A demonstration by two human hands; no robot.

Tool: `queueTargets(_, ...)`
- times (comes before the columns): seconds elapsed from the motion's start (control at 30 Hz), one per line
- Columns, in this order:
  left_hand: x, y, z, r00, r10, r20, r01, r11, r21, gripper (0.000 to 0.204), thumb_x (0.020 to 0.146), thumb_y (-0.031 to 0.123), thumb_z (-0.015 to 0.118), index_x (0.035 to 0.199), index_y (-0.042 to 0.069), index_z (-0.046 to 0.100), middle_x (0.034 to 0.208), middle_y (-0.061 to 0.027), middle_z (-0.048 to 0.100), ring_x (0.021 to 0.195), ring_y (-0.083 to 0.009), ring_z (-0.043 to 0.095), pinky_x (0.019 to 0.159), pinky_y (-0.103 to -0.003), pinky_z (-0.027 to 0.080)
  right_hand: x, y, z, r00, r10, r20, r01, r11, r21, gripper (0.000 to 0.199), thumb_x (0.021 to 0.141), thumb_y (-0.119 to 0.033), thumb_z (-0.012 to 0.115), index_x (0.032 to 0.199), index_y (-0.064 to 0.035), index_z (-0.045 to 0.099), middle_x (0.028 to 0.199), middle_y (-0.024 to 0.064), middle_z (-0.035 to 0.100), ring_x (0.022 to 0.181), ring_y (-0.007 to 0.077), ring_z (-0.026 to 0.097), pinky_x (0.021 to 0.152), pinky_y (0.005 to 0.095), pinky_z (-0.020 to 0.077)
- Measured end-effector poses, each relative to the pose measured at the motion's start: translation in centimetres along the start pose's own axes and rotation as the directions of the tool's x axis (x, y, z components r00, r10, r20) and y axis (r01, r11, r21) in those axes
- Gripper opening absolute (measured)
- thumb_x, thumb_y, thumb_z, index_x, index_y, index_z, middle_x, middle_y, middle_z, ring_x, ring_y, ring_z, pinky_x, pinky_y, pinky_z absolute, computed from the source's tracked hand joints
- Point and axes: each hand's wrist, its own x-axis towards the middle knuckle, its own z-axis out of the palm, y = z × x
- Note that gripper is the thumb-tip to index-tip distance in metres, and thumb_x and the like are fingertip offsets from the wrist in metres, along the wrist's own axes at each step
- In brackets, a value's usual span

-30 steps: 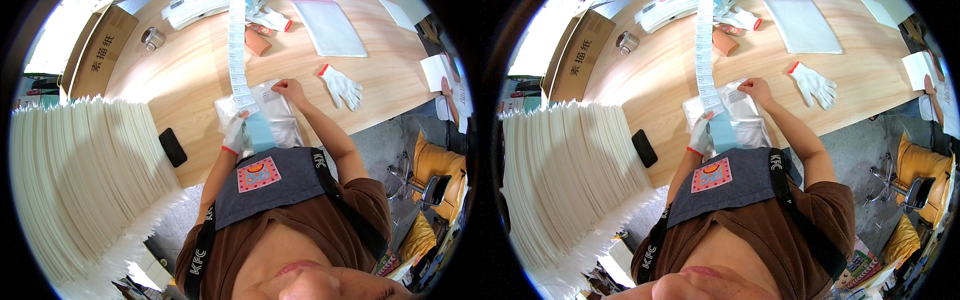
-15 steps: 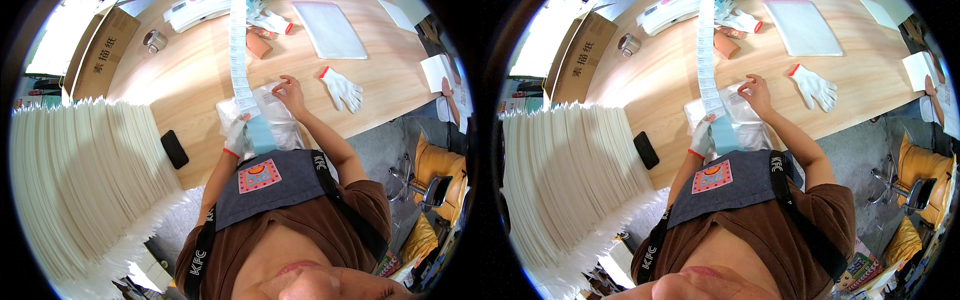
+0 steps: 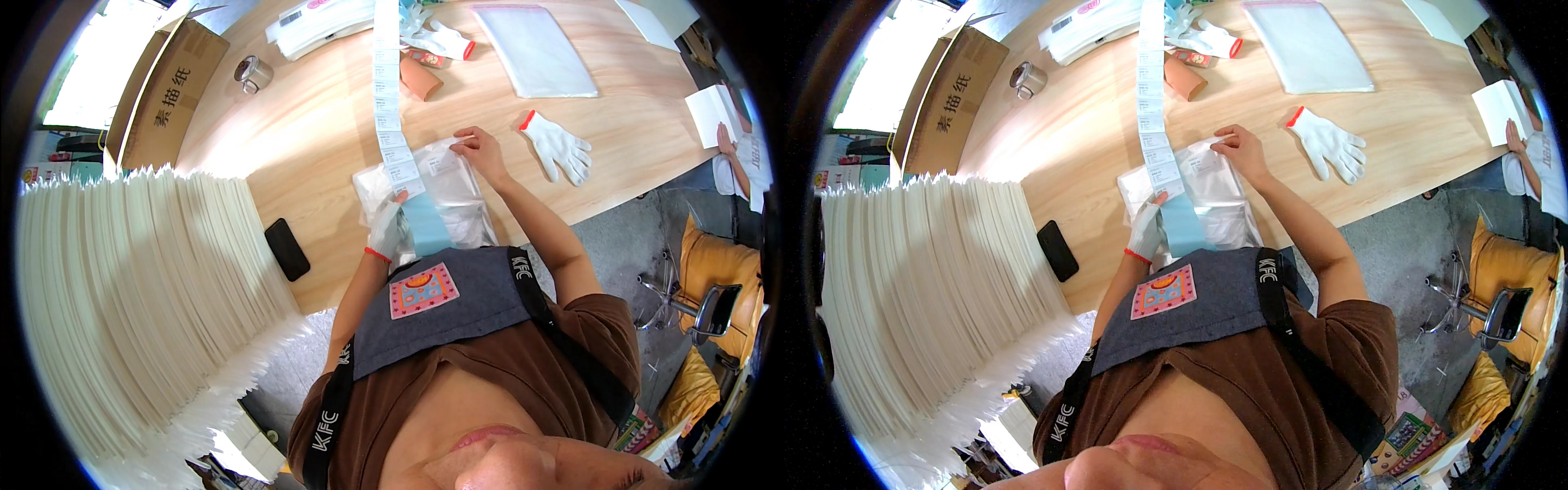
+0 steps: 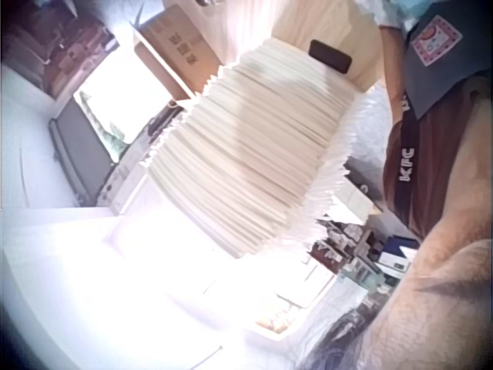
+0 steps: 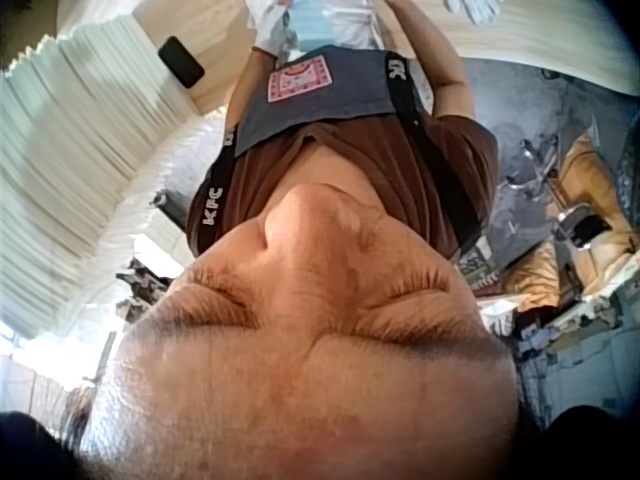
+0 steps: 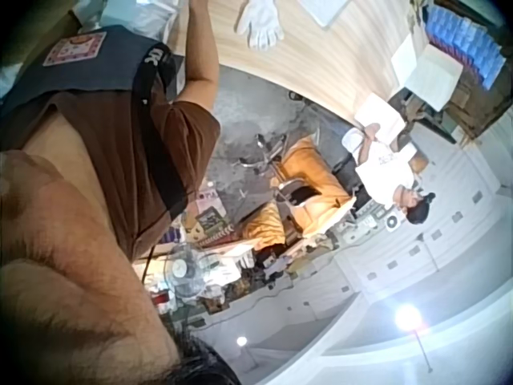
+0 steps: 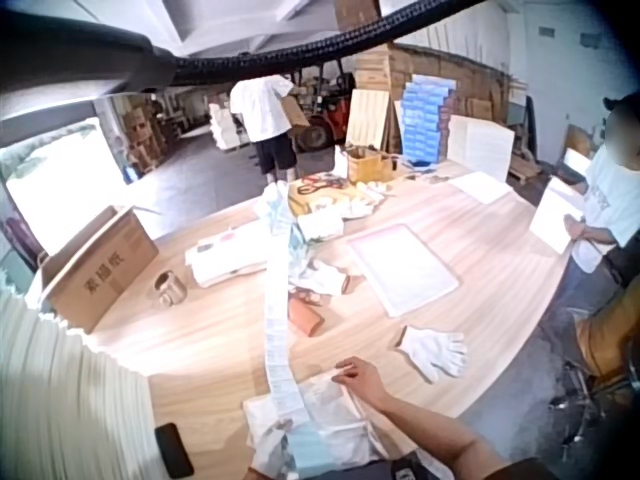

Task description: The person stands at a wooden table and repeatedly applies adhesive labels from a long roll onto small, light-blue rectangular items. They peel each label, place it on an item, and smooth it down before moving to the next one.

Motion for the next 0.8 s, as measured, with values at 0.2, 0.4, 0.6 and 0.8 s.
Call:
queueTargets(0.2,-4.4,4.9,2.8,0.995,-0.034,0.09,0.046,0.99,-0.135,0.034,0.086,0.015,0.054,0.116,-0.002,0.049,0.102,-0.0091,0.059,0.089,-0.0186,0.059,0.076,-0.03,0.049,-4.1,-4.5,-0.3,0.951,-0.046,0.307,0.056,0.998,-0.025,0.03,0.076,-0.006,0.064,0.105,-0.0025,0.056,0.082,0.0076,0.066,0.076,0.0093,0.061,0.07,0.0226,0.0471)
queueTargets(0.4,-4.3,5.9,4.1,0.983,-0.002,0.185,-0.003,1.0,0.028,0.035,0.086,0.015,0.055,0.116,-0.003,0.049,0.1,-0.0083,0.059,0.086,-0.0174,0.059,0.075,-0.029,0.049,-8.1,-3.9,0.0,0.589,-0.03,0.807,0.209,0.971,-0.117,0.016,0.078,-0.007,0.063,0.093,-0.005,0.062,0.079,0.0044,0.066,0.072,0.0092,0.062,0.07,0.0242,0.0487)
queueTargets(0.6,-1.0,1.0,0.5,0.973,-0.119,0.199,0.096,0.988,0.119,0.032,0.088,0.019,0.054,0.114,0.002,0.051,0.098,-0.0041,0.06,0.083,-0.0115,0.058,0.07,-0.025,0.048,-3.4,-1.1,0.1,0.785,0.164,0.598,-0.248,0.967,0.061,0.022,0.089,-0.018,0.051,0.107,-0.0067,0.056,0.095,0.0054,0.062,0.082,0.0126,0.06,0.073,0.0265,0.0477)
queueTargets(0.8,-2.6,2.1,1.3,0.96,-0.047,0.275,-0.021,0.971,0.239,0.036,0.087,0.012,0.053,0.121,0.001,0.047,0.109,-0.0065,0.057,0.094,-0.0149,0.055,0.081,-0.026,0.045,5.3,-1.8,4.0,0.928,0.24,0.286,-0.33,0.886,0.326,0.059,0.085,-0.02,0.058,0.133,-0.0141,0.026,0.11,0.0074,0.053,0.094,0.0146,0.054,0.076,0.0278,0.0455)
